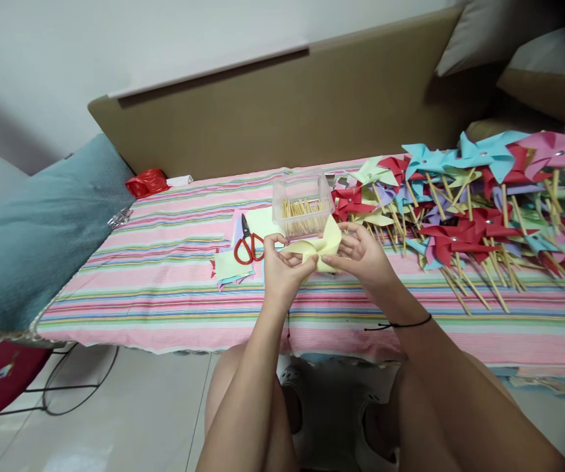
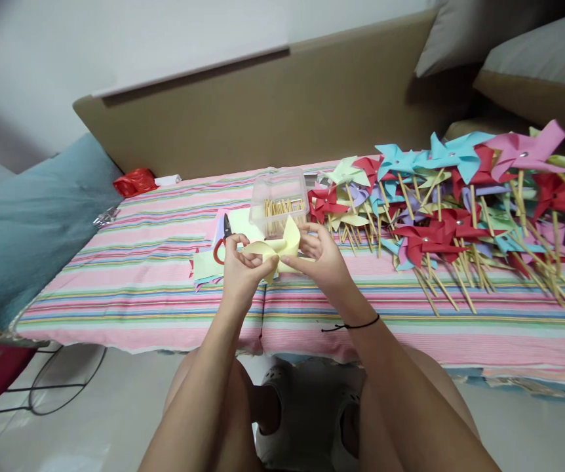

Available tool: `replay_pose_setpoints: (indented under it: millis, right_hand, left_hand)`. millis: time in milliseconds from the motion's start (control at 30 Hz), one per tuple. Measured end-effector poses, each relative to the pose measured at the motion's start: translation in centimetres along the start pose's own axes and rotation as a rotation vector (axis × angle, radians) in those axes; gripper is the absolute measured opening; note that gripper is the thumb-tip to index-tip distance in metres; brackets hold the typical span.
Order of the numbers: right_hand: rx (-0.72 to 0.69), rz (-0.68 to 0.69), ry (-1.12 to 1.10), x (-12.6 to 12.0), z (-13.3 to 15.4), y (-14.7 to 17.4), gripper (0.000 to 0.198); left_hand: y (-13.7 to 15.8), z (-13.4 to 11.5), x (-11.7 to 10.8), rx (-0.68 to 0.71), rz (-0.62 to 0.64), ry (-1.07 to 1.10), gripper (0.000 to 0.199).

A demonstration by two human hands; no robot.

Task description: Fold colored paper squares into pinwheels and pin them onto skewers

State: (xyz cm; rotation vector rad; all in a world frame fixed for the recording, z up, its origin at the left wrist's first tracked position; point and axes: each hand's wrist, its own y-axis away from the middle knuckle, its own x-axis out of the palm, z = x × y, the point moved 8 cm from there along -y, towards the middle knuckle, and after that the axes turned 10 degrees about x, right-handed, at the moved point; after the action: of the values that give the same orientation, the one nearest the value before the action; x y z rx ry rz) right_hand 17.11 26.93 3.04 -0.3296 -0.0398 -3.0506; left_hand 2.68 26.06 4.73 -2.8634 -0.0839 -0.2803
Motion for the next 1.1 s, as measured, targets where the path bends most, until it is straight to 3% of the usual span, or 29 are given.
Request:
replay_pose_setpoints:
  millis: [100, 267, 533, 1100]
  right_hand:
    - [0.088, 0.082, -0.077, 0.5, -0.37, 0.13, 0.068]
    - [0.048, 0.028, -0.035, 0.19, 0.14, 0.5, 0.073]
    - [0.023, 0.008, -0.01, 0.13, 0.45, 0.5, 0.076]
    - [0.079, 0.034, 0.063, -0.36, -0.24, 0.28, 0.075]
  left_hand:
    - [0.05, 0.22, -0.13, -0.015, 0.007, -0.027, 0.052]
    - [0.2, 0.67, -0.76, -0.064, -0.02, -0.074, 0.05]
    - [-0.06, 0.31, -0.47, 0.014, 0.006, -0.05, 0.015]
    - [0.03, 0.69, -0.5, -0.01, 0.055, -0.074, 0.014]
